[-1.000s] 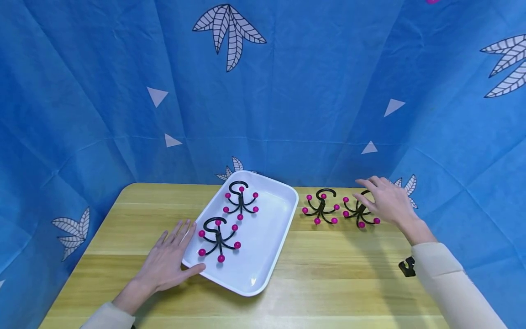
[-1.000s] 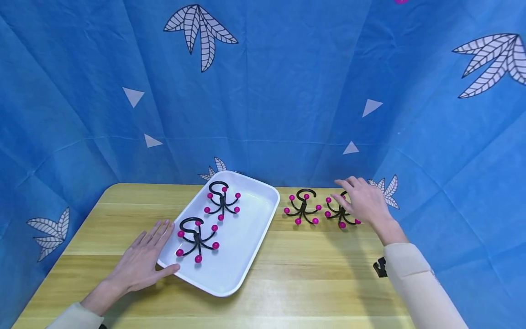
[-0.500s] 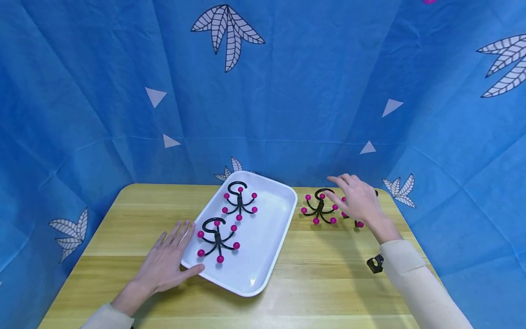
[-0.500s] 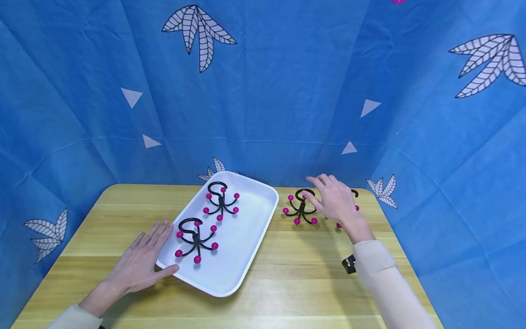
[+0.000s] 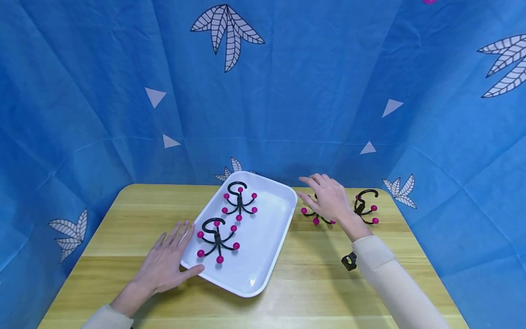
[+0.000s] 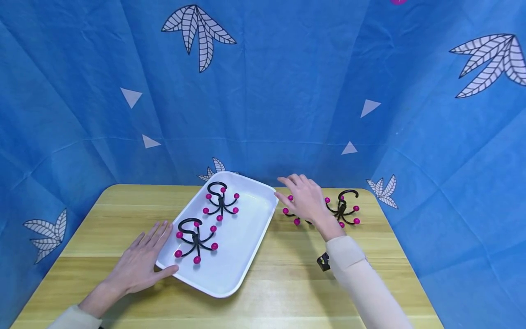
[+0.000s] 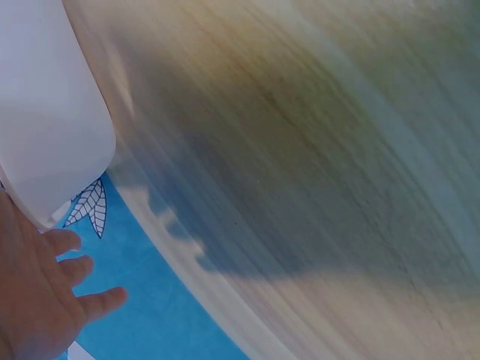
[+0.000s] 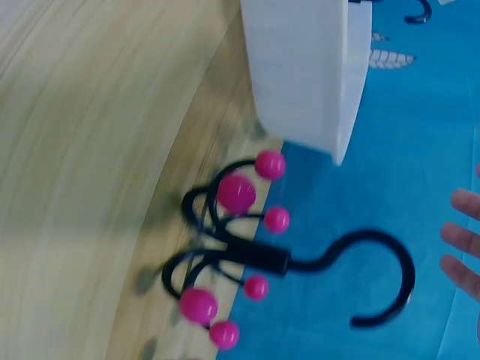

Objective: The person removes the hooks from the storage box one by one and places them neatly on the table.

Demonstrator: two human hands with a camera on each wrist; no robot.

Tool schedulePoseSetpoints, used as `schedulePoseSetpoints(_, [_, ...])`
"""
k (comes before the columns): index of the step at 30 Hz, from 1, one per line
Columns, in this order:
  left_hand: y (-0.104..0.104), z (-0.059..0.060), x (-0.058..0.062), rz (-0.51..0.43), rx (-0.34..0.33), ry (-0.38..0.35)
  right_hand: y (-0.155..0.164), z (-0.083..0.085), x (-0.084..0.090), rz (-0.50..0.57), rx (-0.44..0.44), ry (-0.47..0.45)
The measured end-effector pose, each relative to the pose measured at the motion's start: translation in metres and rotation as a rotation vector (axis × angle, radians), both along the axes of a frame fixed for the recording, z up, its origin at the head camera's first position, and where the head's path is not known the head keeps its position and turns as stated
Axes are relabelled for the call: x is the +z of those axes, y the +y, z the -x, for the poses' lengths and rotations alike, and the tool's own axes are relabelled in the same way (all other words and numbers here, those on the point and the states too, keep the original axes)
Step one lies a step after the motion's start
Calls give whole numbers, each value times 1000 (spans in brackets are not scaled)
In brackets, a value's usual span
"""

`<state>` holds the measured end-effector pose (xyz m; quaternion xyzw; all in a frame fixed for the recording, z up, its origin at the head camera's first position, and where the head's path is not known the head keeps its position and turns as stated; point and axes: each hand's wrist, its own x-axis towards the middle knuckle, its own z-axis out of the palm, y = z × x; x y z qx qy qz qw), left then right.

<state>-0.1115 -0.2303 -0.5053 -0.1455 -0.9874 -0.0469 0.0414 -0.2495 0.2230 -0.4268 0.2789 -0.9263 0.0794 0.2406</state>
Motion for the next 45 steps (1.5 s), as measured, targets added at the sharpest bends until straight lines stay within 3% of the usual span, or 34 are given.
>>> schedulePoseSetpoints(16, [1,-1,0,0,2,3,-67,11,0,-45,42,-47])
schedulePoseSetpoints(28, [0,0,-2,-13,-7,17,-105,22,0,-55,122,-43])
schedulePoseSetpoints(45, [0,4,-4,-16,3,-3,-144,42,-1,-200,157,-64])
